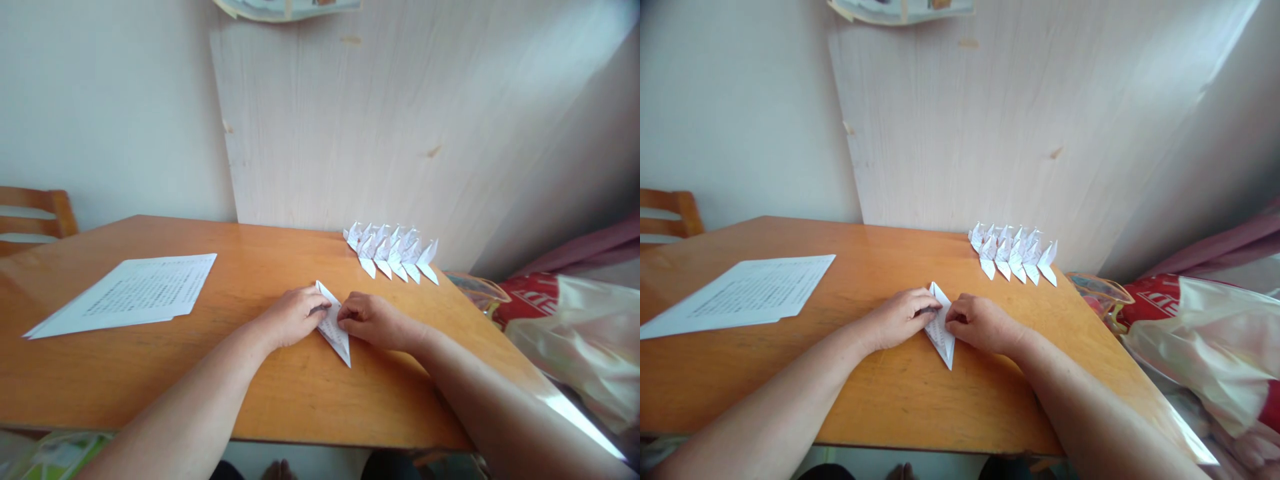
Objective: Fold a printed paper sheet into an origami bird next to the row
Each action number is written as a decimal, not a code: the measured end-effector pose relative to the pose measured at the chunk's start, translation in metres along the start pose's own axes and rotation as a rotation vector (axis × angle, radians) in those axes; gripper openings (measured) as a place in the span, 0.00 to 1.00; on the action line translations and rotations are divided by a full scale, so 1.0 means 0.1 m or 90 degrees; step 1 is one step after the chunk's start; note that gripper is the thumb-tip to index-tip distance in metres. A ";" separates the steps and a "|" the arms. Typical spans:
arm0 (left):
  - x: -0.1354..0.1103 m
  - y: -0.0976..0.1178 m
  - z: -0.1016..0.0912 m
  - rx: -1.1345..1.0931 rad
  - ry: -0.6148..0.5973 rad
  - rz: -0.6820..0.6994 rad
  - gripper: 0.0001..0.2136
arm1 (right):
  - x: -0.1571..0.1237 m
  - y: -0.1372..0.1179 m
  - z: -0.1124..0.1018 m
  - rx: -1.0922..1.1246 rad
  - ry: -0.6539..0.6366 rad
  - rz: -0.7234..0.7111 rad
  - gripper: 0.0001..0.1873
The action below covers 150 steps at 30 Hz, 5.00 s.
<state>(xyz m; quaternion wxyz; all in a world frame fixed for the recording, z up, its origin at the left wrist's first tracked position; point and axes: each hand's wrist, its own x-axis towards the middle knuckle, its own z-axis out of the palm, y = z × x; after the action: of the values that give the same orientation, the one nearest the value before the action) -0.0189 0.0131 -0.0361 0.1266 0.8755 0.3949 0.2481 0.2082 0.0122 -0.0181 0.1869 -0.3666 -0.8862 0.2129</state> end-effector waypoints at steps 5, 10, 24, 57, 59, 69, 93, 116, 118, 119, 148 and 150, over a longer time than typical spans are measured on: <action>0.00 0.07 -0.02 0.012 -0.023 0.009 0.10 | -0.02 -0.01 0.00 -0.005 -0.008 -0.026 0.06; -0.01 0.13 -0.03 0.032 -0.032 0.002 0.09 | -0.05 -0.01 -0.02 -0.003 -0.019 -0.047 0.06; -0.03 0.15 -0.06 0.040 -0.059 -0.032 0.13 | -0.01 0.07 -0.02 -0.010 0.102 -0.040 0.13; -0.03 0.16 -0.12 -0.067 -0.003 -0.065 0.13 | -0.06 -0.14 -0.02 -0.133 -0.029 -0.186 0.12; -0.03 0.16 -0.13 -0.066 0.007 -0.064 0.09 | -0.06 -0.15 -0.03 -0.132 -0.031 -0.186 0.12; -0.04 0.11 -0.11 -0.045 -0.051 -0.046 0.14 | -0.04 -0.09 0.02 -0.153 -0.020 -0.200 0.11; -0.05 0.16 -0.17 -0.108 0.049 -0.097 0.05 | 0.06 -0.01 0.13 -0.022 0.011 -0.222 0.14; -0.62 0.74 -0.01 0.028 0.084 -0.100 0.08 | 0.07 -0.01 0.10 -0.045 -0.032 -0.204 0.11; -0.66 0.80 0.03 0.071 0.105 -0.092 0.07 | 0.06 -0.02 0.10 -0.051 -0.029 -0.205 0.10; -0.68 0.82 0.04 0.097 0.114 -0.093 0.07 | 0.06 -0.03 0.10 -0.055 -0.027 -0.204 0.10; -0.69 0.94 0.08 0.229 0.140 -0.007 0.03 | 0.03 -0.09 0.05 -0.035 -0.019 -0.197 0.09; -0.68 0.92 0.08 0.199 0.140 -0.015 0.05 | 0.03 -0.11 0.03 -0.034 -0.029 -0.187 0.09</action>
<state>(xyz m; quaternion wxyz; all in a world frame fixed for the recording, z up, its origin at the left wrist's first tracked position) 0.0046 -0.0989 -0.0273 -0.0516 0.8476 0.4501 0.2763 0.1986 0.0064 -0.0150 0.1860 -0.2329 -0.9396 0.1681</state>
